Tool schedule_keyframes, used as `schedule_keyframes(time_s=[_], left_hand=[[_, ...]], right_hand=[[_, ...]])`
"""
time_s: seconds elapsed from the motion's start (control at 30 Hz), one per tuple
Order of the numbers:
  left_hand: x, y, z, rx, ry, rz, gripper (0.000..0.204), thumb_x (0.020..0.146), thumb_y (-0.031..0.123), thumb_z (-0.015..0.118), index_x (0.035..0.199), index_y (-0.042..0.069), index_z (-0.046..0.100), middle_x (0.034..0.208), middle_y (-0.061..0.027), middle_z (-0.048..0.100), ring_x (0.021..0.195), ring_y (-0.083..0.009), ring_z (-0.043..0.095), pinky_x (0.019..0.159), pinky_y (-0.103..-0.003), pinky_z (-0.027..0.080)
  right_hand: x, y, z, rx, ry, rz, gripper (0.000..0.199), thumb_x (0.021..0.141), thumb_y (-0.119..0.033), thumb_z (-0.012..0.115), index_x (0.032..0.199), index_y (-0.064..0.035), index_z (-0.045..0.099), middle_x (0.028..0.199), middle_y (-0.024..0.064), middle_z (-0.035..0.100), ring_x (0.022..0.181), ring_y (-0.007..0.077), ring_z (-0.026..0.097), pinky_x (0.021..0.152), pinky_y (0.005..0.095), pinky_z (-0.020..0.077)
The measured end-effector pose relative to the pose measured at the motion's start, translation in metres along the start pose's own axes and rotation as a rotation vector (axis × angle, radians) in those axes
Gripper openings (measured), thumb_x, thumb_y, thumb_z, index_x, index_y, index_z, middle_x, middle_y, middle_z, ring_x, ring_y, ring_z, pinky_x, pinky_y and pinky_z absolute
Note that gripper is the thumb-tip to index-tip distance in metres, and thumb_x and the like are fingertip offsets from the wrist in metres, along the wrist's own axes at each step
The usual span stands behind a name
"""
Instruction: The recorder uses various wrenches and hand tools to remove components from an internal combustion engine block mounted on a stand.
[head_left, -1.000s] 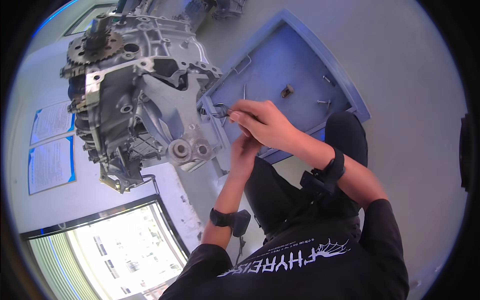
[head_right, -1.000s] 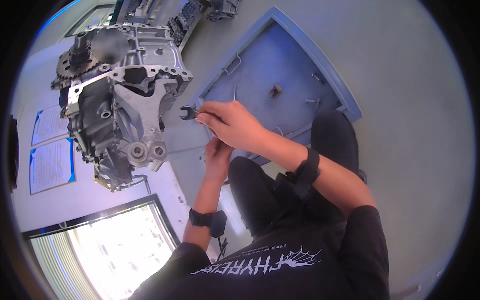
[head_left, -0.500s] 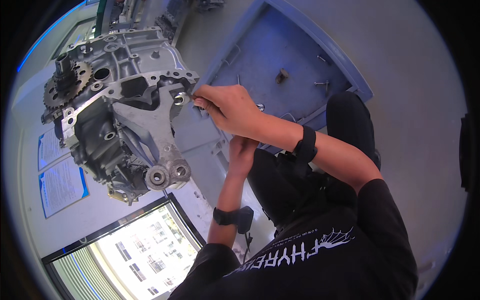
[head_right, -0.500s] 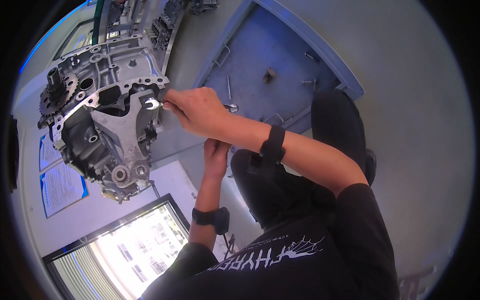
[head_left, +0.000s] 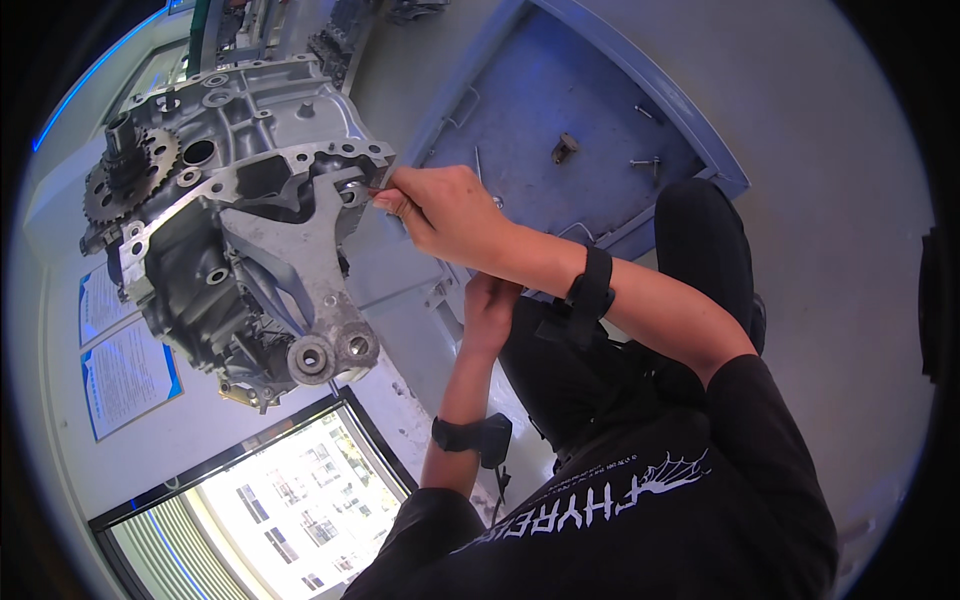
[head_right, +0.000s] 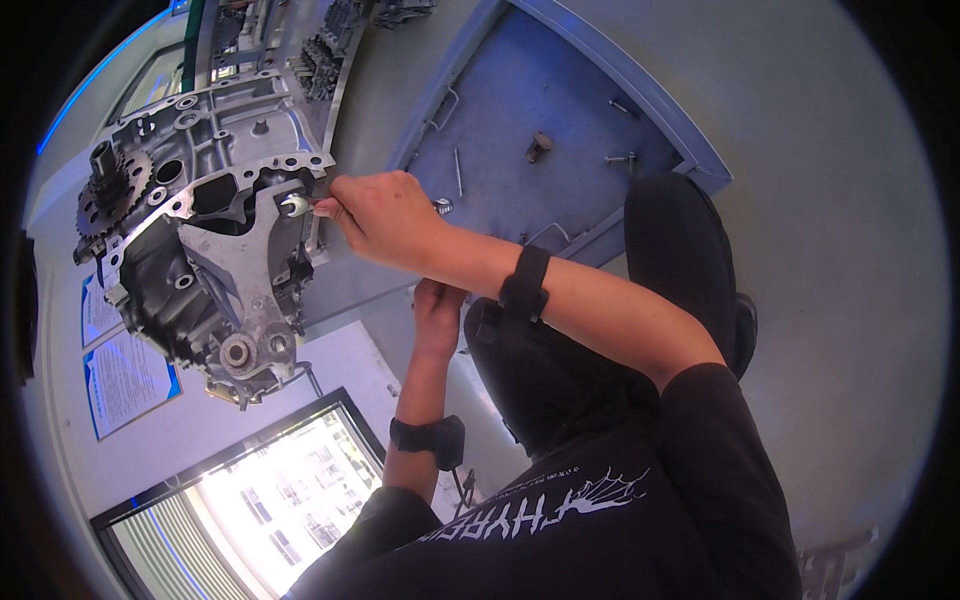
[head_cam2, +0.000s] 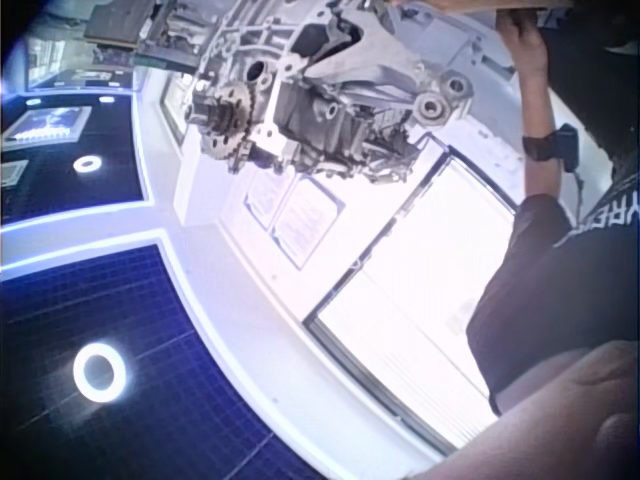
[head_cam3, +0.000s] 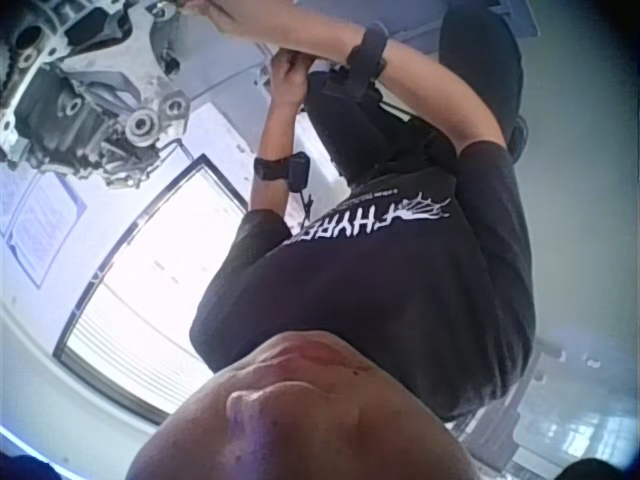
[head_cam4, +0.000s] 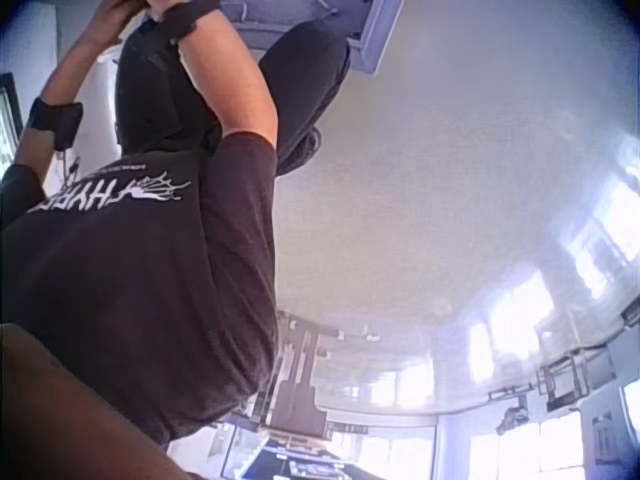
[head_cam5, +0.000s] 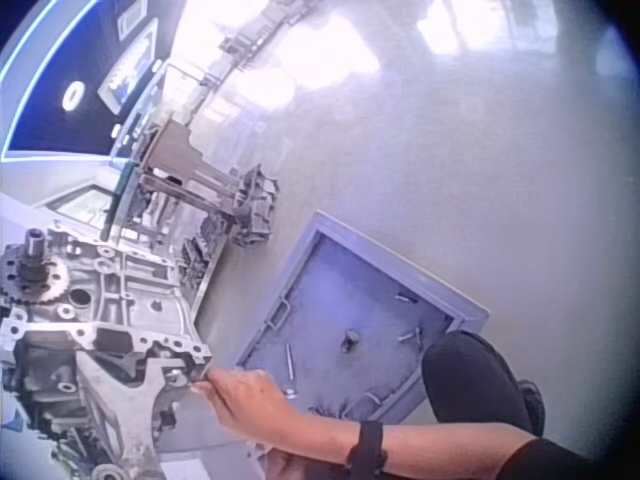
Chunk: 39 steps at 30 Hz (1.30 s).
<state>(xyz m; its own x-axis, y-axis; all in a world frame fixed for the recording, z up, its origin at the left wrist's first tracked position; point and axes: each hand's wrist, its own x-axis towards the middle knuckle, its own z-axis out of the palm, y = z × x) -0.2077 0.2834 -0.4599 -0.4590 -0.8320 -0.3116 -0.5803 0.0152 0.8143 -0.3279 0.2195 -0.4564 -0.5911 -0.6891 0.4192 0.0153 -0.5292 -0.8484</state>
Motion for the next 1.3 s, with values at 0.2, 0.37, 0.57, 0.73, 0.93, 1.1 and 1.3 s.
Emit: schedule_keyframes(time_s=[0.2,0.37,0.57,0.73,0.93,1.1,1.3], left_hand=[[0.001,0.004,0.003,-0.186,-0.129,-0.031,0.024,0.093,0.013,0.050,0.107,-0.004,0.059,0.093,-0.0104,0.066,0.086,-0.0164,0.062,0.081,-0.029,0.047],[0.002,0.002,0.013,-0.189,-0.173,-0.026,0.024,0.097,0.016,0.047,0.107,-0.004,0.056,0.090,-0.0134,0.066,0.085,-0.0204,0.065,0.080,-0.032,0.050],[0.003,0.004,0.020,-0.189,-0.192,-0.025,0.025,0.097,0.017,0.047,0.106,-0.004,0.057,0.089,-0.0133,0.066,0.086,-0.0202,0.065,0.081,-0.031,0.051],[0.007,0.010,0.025,-0.180,-0.212,-0.022,0.025,0.097,0.016,0.047,0.106,-0.004,0.057,0.089,-0.0130,0.066,0.086,-0.0197,0.065,0.081,-0.031,0.051],[0.007,0.011,0.022,-0.147,-0.229,-0.017,0.024,0.097,0.014,0.046,0.106,-0.005,0.057,0.089,-0.0126,0.066,0.087,-0.0192,0.065,0.082,-0.031,0.050],[0.002,0.013,0.017,-0.123,-0.196,-0.017,0.024,0.096,0.015,0.045,0.104,-0.004,0.059,0.087,-0.0128,0.066,0.086,-0.0208,0.065,0.082,-0.033,0.050],[-0.002,0.015,0.008,-0.146,-0.178,-0.021,0.023,0.097,0.013,0.046,0.105,-0.004,0.058,0.090,-0.0111,0.065,0.088,-0.0180,0.064,0.083,-0.030,0.049]], right_hand=[[0.023,0.003,-0.029,-0.321,-0.131,-0.165,0.019,0.083,-0.022,0.063,0.071,-0.0073,0.058,0.058,0.0100,0.057,0.054,0.0308,0.056,0.046,0.0381,0.0401],[0.059,-0.005,-0.059,-0.473,-0.288,-0.338,0.017,0.077,-0.023,0.065,0.069,-0.0091,0.062,0.057,0.0088,0.059,0.053,0.0306,0.059,0.044,0.0394,0.0402],[0.093,-0.038,-0.073,-0.586,-0.515,-0.594,0.016,0.072,-0.023,0.069,0.067,-0.0086,0.067,0.056,0.0090,0.060,0.055,0.0320,0.060,0.046,0.0387,0.0415],[0.101,-0.043,-0.076,-0.594,-0.592,-0.602,0.013,0.071,-0.022,0.069,0.070,-0.0089,0.071,0.060,0.0102,0.062,0.058,0.0325,0.062,0.048,0.0391,0.0449],[0.114,-0.047,-0.079,-0.591,-0.745,-0.604,0.014,0.073,-0.020,0.068,0.075,-0.0067,0.071,0.066,0.0117,0.065,0.064,0.0331,0.064,0.053,0.0402,0.0481],[0.119,-0.054,-0.079,-0.617,-0.862,-0.593,0.013,0.075,-0.017,0.065,0.081,-0.0068,0.071,0.073,0.0127,0.066,0.071,0.0336,0.065,0.058,0.0411,0.0497],[0.129,-0.068,-0.075,-0.707,-1.007,-0.575,0.014,0.079,-0.018,0.063,0.085,-0.0094,0.071,0.072,0.0121,0.066,0.069,0.0327,0.064,0.058,0.0404,0.0495]])
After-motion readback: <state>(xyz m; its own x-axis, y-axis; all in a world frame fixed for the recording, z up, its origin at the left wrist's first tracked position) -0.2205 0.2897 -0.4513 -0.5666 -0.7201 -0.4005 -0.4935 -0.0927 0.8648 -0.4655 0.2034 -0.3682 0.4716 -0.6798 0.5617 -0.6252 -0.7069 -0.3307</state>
